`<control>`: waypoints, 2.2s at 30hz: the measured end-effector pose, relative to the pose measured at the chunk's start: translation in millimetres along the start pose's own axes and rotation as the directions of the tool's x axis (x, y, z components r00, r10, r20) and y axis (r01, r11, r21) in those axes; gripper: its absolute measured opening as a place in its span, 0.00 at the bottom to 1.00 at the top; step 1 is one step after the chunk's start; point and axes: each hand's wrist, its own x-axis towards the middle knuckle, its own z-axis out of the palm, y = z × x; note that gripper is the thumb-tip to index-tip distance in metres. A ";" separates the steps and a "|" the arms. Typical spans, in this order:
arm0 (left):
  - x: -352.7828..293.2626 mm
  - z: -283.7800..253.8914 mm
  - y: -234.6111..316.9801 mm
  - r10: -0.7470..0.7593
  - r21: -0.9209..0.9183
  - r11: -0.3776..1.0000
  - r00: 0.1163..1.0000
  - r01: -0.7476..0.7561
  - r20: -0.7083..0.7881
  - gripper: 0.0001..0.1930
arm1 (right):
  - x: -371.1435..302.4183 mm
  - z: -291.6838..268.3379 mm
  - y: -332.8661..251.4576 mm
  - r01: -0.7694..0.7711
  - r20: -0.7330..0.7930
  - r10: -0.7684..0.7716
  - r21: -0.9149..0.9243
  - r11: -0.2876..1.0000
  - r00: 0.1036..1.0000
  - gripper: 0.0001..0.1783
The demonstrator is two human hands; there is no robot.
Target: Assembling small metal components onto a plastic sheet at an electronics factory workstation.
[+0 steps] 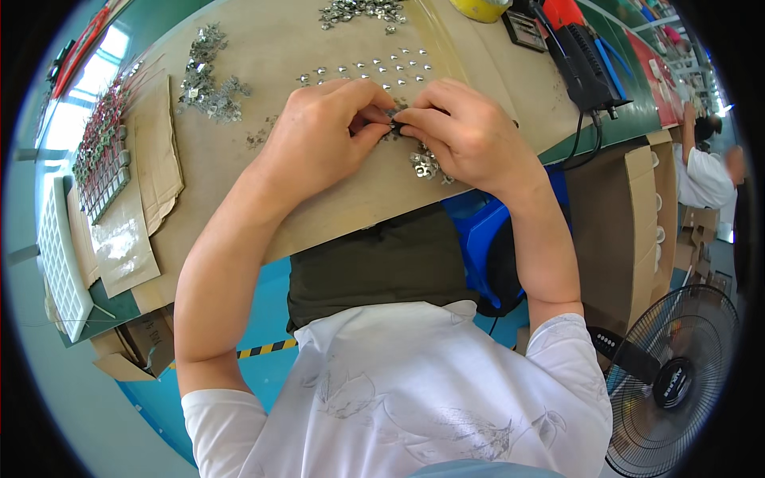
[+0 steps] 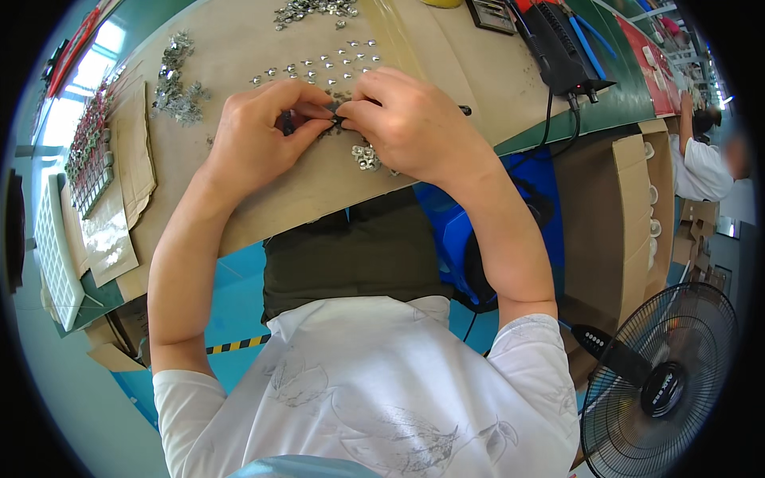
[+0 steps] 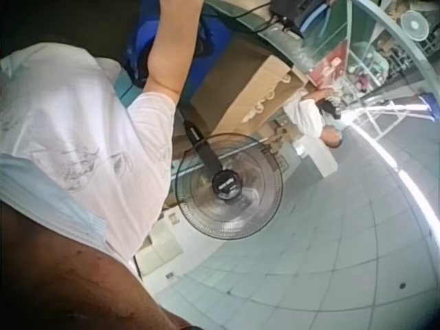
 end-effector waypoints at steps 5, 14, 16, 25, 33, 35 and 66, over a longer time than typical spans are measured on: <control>2.6 -1.0 3.6 0.035 0.053 0.998 0.999 -0.034 -0.003 0.11 | 1.0 1.3 0.6 -0.010 0.010 0.010 -0.013 1.000 1.000 0.06; 2.8 1.5 -8.3 0.180 0.105 0.979 0.983 -0.176 -0.026 0.07 | 4.1 -0.3 0.7 -0.033 0.074 0.035 -0.036 0.999 0.997 0.04; 2.9 0.1 -7.2 0.189 0.120 0.975 0.982 -0.186 -0.016 0.07 | 4.9 -0.8 0.0 -0.050 0.081 0.051 -0.019 0.999 0.995 0.04; 2.5 -0.5 -4.9 0.115 0.093 0.989 0.993 -0.115 0.010 0.06 | 5.3 -2.6 0.6 -0.157 0.116 0.147 0.080 0.984 0.982 0.05; 2.6 0.0 -9.1 0.191 0.115 0.975 0.981 -0.189 -0.012 0.07 | 6.7 -1.0 1.9 -0.171 0.120 0.160 0.093 0.981 0.980 0.06; 3.1 -0.6 -9.6 0.195 0.114 0.975 0.981 -0.193 -0.013 0.07 | 8.0 -1.8 2.5 -0.178 0.131 0.163 0.111 0.978 0.978 0.06; 3.2 -0.1 -7.8 0.108 0.060 0.992 0.994 -0.107 -0.015 0.11 | 1.5 -33.1 31.4 -0.273 0.011 0.279 -0.176 0.946 0.960 0.08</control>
